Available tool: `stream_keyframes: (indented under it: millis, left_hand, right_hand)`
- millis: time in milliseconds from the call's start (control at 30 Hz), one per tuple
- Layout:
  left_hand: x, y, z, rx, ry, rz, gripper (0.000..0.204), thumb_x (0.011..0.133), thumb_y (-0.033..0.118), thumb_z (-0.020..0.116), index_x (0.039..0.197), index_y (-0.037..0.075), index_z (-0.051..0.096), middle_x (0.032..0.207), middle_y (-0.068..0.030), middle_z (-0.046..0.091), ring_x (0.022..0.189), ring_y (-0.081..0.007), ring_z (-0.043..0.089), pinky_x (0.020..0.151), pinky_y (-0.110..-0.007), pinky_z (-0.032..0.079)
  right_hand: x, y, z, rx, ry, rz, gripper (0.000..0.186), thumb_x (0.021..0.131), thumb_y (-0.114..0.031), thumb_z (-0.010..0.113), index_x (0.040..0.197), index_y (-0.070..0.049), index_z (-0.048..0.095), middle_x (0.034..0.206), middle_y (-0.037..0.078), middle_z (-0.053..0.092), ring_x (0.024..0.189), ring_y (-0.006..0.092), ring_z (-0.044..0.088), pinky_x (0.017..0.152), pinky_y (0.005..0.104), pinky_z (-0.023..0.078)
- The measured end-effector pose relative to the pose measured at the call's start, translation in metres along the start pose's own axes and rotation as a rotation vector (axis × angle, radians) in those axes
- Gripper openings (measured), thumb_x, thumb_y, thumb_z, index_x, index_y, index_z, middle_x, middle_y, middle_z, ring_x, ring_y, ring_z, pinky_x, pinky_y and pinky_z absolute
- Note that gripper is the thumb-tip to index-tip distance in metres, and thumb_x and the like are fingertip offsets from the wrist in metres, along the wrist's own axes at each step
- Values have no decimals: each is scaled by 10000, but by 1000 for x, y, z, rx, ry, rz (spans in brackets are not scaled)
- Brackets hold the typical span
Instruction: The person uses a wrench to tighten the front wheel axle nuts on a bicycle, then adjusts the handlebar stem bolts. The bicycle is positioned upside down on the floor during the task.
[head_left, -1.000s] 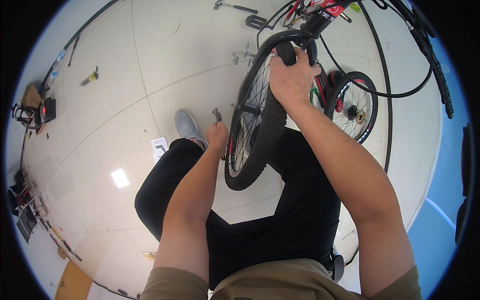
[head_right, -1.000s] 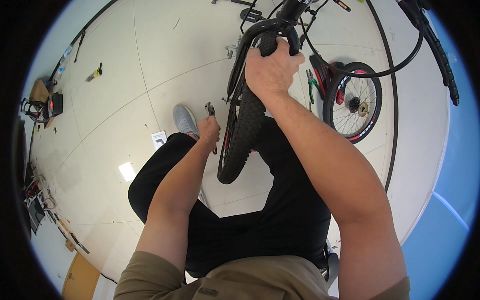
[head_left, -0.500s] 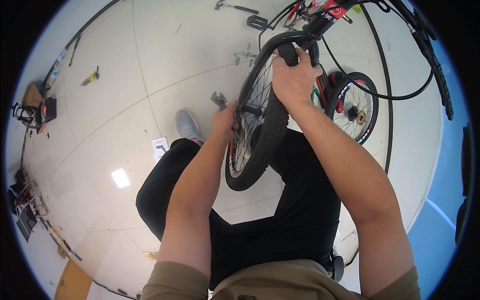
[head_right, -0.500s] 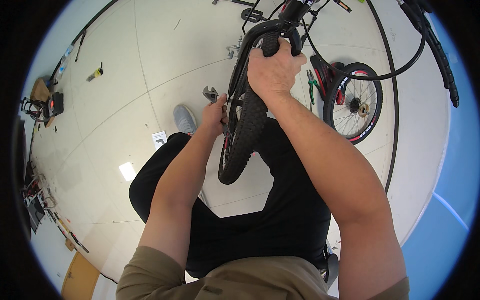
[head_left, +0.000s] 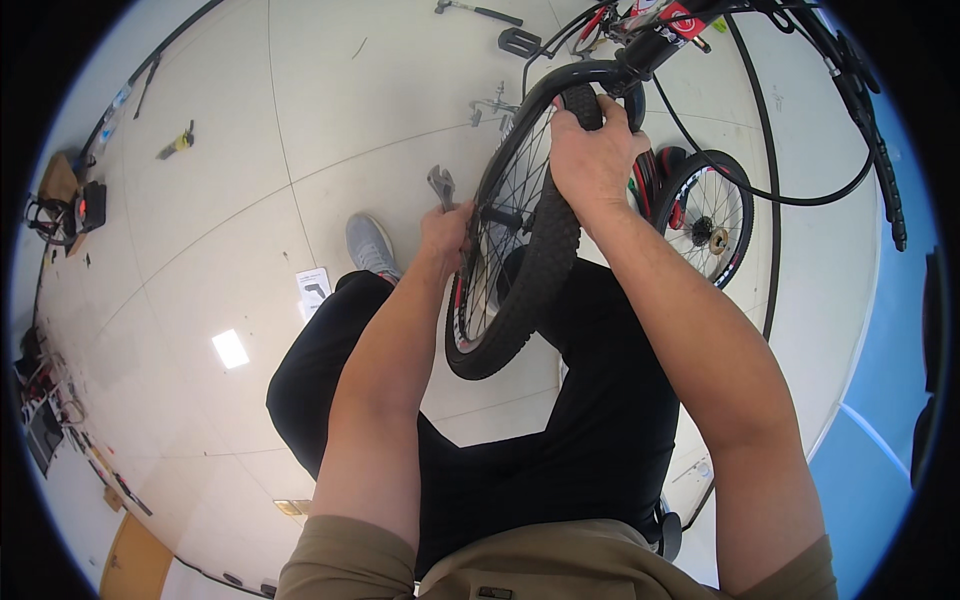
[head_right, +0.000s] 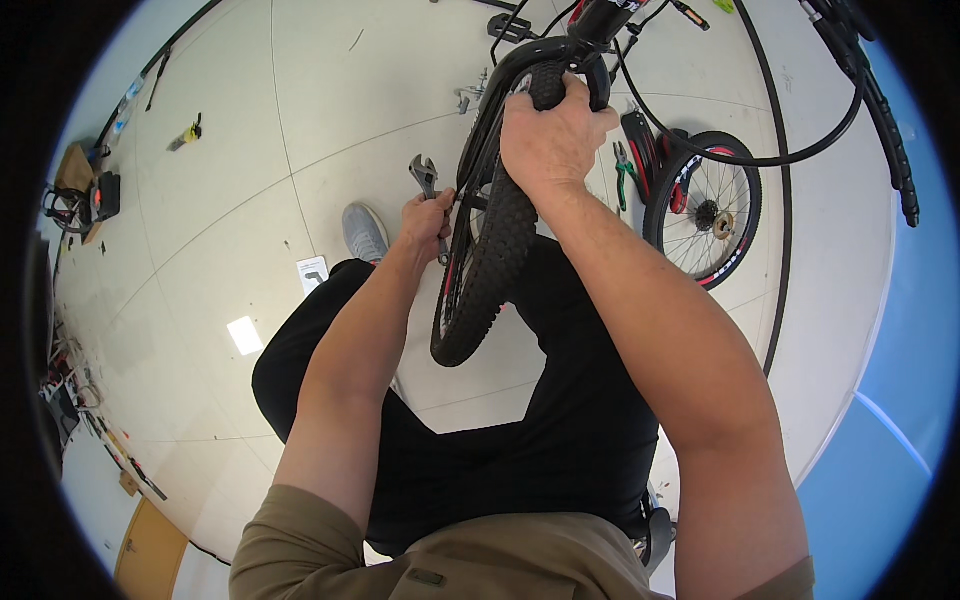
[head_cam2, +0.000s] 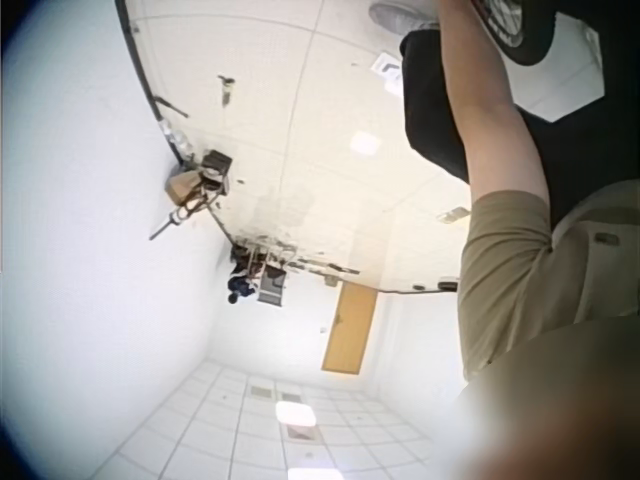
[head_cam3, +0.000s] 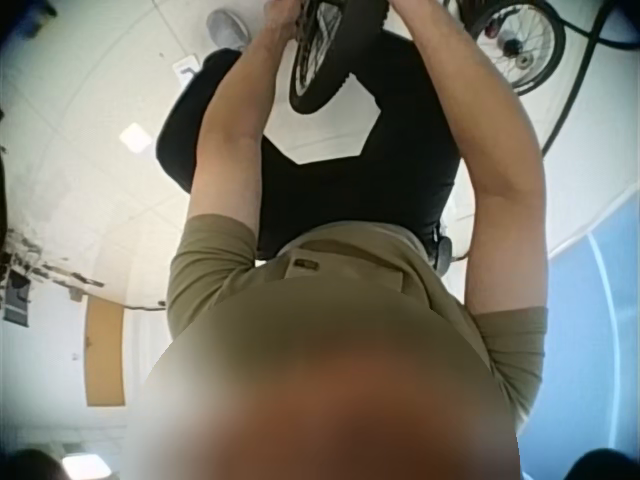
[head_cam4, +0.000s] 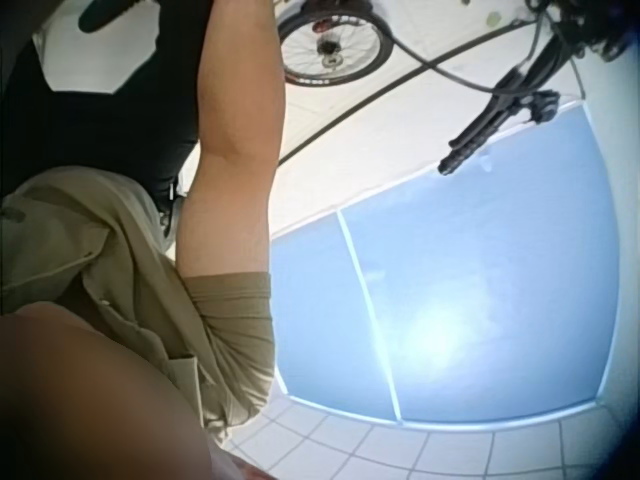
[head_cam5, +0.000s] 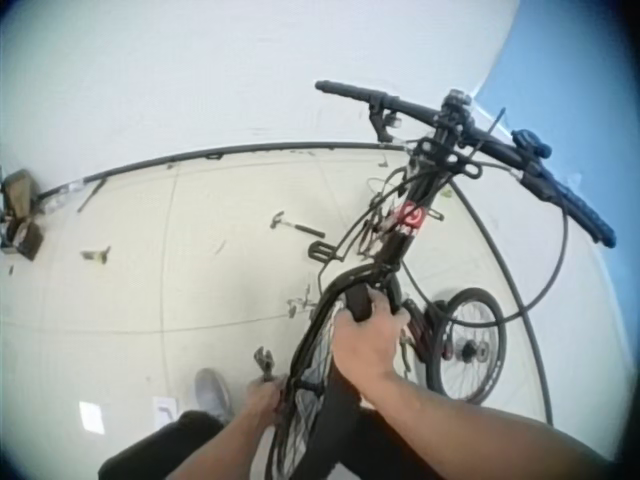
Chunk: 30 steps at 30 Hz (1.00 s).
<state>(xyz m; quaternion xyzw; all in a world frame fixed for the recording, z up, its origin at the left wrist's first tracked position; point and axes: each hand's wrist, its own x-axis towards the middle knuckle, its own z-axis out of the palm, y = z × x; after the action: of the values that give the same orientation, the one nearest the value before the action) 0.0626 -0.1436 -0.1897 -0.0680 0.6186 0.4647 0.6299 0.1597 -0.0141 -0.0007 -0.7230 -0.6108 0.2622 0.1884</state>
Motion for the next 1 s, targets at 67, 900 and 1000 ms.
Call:
stream_keyframes:
  millis: [67,900,1000]
  left_hand:
    - [0,-1,-1,8,2,14,182,995,174,707,898,94,576,674,57,440,530,-70,361,465,-266,301]
    - [-92,56,-45,748,-214,-88,226,909,7,450,1025,-74,627,801,-143,614,542,-175,504,463,-352,395]
    - [-87,49,-44,724,-209,-72,261,901,5,455,1065,-46,652,809,-122,608,556,-165,496,466,-339,383]
  right_hand:
    - [0,-1,0,-4,2,-7,702,887,-331,656,1483,-10,472,1344,321,390,1116,477,595,1029,494,486]
    - [-5,-8,-11,43,-58,69,693,887,-305,649,1496,-29,466,1361,292,353,1226,460,483,1043,496,473]
    - [-5,-9,-10,47,-65,71,693,886,-302,648,1498,-31,466,1354,289,354,1231,457,480,1050,490,467]
